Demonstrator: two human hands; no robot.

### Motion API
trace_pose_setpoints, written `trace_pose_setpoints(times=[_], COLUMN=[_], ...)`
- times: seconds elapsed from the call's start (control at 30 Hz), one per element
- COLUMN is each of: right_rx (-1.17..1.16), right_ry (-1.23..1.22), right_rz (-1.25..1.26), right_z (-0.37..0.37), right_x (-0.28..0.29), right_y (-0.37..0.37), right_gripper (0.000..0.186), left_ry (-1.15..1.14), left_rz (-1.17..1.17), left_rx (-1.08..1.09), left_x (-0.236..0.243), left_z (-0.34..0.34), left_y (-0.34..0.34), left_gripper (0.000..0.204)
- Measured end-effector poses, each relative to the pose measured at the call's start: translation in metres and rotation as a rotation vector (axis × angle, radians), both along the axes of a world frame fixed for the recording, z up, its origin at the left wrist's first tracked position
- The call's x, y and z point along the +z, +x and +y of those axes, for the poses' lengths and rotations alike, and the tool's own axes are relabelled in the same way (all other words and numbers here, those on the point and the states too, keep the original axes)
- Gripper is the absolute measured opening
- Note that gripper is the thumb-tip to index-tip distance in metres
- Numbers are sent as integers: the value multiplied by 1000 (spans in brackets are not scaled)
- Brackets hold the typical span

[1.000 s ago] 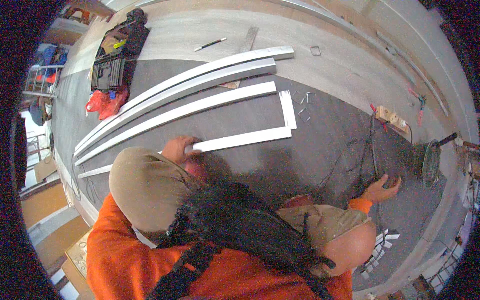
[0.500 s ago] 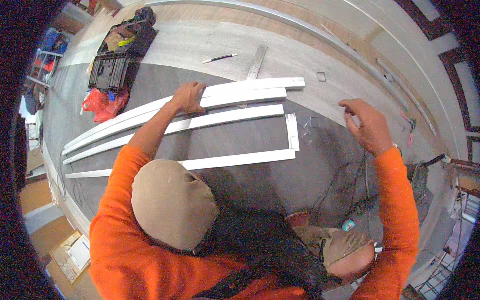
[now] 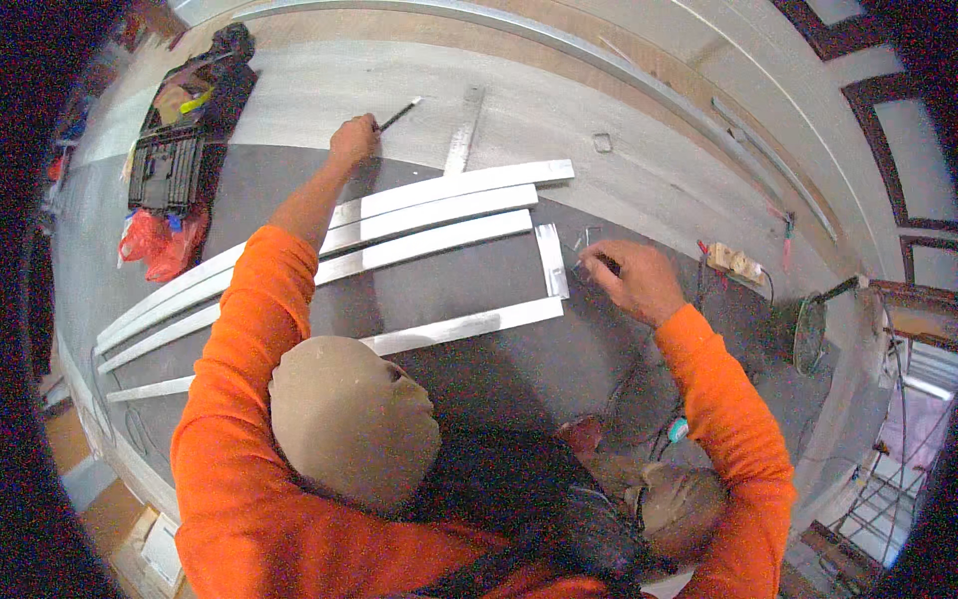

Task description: The person cuts a metal trim piece using a grinder, then measures and marks several metal pieces using a square and a marker.

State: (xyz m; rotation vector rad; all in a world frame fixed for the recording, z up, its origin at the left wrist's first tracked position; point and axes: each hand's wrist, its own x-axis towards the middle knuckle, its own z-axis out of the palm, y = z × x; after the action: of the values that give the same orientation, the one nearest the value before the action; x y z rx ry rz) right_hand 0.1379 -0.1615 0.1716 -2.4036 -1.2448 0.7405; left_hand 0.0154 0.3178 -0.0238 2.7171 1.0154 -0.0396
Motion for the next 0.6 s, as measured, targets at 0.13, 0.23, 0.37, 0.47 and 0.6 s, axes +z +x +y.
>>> trace_pose_setpoints(times=[0.13,0.23,0.37,0.47,0.6], right_rx=[-170,-208,-356,-374,-449], right_ry=[116,267,276,349,365], right_rz=[167,292,834,929,953], right_z=[3,16,53,62,49], right_x=[-9,-7,0,6,10], right_y=[2,-13,-57,-79,-84], right_gripper=[30,31,32,32,30], left_ry=[-258,-776,-1272,-1504,-1661], left_rz=[-354,-377,-484,-537,-388], left_rx=[-27,-209,-194,-97,-35], left_x=[19,71,126,142,161], left_z=[-31,-152,-255,-272,-279], left_y=[-4,-19,-84,-106,-114], left_gripper=[29,27,20,24,34])
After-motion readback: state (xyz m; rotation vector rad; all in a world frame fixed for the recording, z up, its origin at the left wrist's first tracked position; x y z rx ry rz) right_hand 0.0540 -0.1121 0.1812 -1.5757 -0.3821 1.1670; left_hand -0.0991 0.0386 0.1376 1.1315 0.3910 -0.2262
